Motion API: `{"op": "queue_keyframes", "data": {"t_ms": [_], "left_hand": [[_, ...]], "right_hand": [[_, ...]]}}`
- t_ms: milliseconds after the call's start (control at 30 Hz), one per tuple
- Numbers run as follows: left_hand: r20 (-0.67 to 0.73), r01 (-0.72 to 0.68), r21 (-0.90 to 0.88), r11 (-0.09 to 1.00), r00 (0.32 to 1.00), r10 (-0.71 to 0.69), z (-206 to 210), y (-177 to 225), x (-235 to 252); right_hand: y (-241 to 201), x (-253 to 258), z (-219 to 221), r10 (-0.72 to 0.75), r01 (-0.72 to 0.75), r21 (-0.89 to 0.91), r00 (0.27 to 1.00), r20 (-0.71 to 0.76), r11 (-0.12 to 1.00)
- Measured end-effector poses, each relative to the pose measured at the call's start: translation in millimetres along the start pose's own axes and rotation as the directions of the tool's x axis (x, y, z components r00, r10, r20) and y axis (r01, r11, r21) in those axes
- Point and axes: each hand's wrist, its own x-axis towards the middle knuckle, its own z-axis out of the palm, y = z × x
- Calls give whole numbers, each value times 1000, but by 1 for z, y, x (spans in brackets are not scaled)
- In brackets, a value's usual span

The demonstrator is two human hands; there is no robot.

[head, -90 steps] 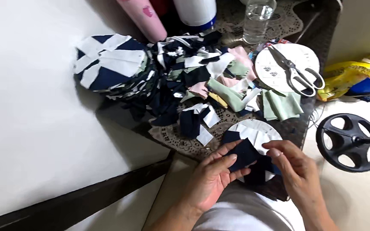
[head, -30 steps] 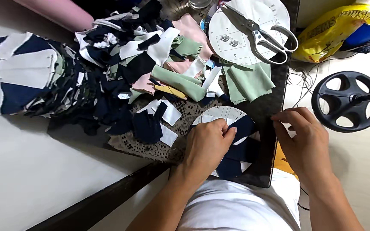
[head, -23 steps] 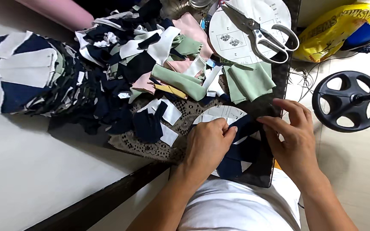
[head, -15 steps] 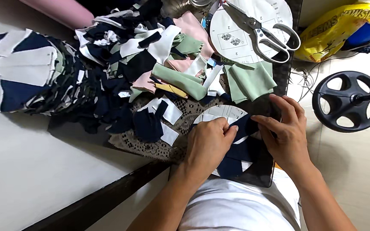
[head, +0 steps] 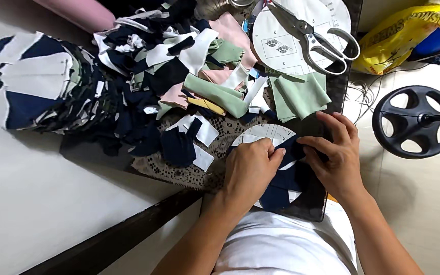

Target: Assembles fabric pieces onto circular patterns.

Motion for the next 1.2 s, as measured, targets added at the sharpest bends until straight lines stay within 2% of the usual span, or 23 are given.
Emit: {"op": "queue_keyframes", "data": {"t_ms": [67, 167, 267, 400, 567, 700, 800, 1200], "left_hand": [[-20, -26, 40, 999, 999, 27, -1, 2, -2], [-93, -79, 108, 991, 992, 89, -8, 2, -9], [-143, -127, 144, 981, 979, 148, -14, 4, -16], [-200, -284, 121, 951, 931, 304, 3, 3, -19], [-205, -401, 131, 907, 884, 421, 29, -2, -18], [-192, -408, 141, 902, 883, 429, 36, -2, -17], [-183, -404, 142, 904, 886, 425, 38, -3, -16], [-145, -424, 203, 883, 878, 455, 38, -3, -13]], "right_hand": [[2, -1, -2, 13, -11, 103, 1000, -18, 995], [5, -6, -12, 60, -6, 342, 987, -148, 940], [11, -11, -21, 119, -10, 416, 964, -237, 909], [15, -20, -21, 138, -41, 357, 958, -252, 933], [-2, -23, -8, 167, -137, 148, 963, -211, 979], [-10, -17, 4, 225, -223, 34, 961, -163, 974], [-9, -16, 9, 228, -229, 10, 963, -144, 973], [-13, -17, 10, 261, -254, 68, 956, -130, 965]]}}
